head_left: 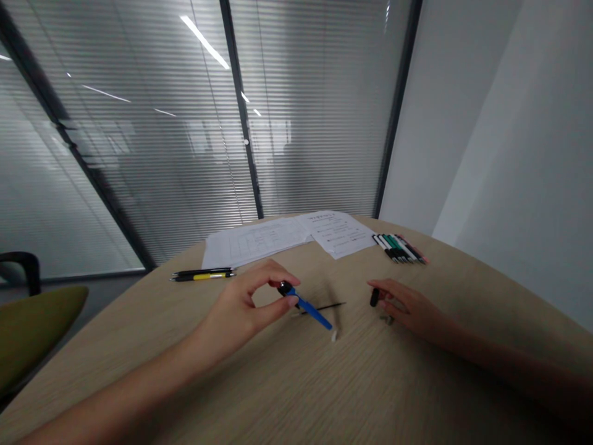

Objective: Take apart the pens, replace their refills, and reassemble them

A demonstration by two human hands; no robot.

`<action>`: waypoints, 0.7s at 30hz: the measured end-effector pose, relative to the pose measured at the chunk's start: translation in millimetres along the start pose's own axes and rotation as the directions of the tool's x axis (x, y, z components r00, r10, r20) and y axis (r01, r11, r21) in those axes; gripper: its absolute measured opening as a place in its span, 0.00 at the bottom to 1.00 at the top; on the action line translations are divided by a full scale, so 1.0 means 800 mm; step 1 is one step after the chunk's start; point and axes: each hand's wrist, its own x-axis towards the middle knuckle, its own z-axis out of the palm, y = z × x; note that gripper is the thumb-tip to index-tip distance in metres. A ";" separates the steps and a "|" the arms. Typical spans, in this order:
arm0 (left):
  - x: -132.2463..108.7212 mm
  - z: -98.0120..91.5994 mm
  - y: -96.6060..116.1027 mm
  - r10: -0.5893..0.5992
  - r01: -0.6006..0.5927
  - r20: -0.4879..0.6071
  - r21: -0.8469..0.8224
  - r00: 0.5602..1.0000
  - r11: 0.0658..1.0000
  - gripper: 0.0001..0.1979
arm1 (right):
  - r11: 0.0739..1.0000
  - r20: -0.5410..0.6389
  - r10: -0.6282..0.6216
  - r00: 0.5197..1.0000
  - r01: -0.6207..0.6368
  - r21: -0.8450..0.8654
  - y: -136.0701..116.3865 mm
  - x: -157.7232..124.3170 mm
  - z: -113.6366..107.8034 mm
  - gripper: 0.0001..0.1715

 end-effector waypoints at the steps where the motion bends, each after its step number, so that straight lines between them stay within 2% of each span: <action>1: 0.001 -0.001 0.000 -0.010 0.010 -0.011 -0.002 1.000 1.000 0.04 | 1.000 -0.004 -0.010 1.000 0.010 -0.003 0.000 0.000 0.000 0.22; 11: 0.003 -0.002 0.001 -0.185 0.174 -0.093 -0.113 0.978 0.978 0.04 | 1.000 -0.021 -0.026 0.999 0.026 -0.003 -0.001 0.000 -0.001 0.21; 13: 0.003 0.000 0.001 -0.258 0.237 -0.124 -0.163 0.958 0.958 0.04 | 1.000 -0.024 -0.028 0.999 0.028 -0.009 -0.001 0.000 -0.001 0.20; 17: 0.004 0.002 -0.003 -0.421 0.357 -0.180 -0.302 0.889 0.884 0.06 | 0.999 -0.038 -0.042 0.998 0.041 -0.024 -0.003 0.001 -0.002 0.19; 21: 0.005 0.000 -0.006 -0.511 0.411 -0.144 -0.430 0.848 0.804 0.06 | 0.998 -0.069 -0.055 0.996 0.052 -0.036 -0.006 0.001 -0.004 0.18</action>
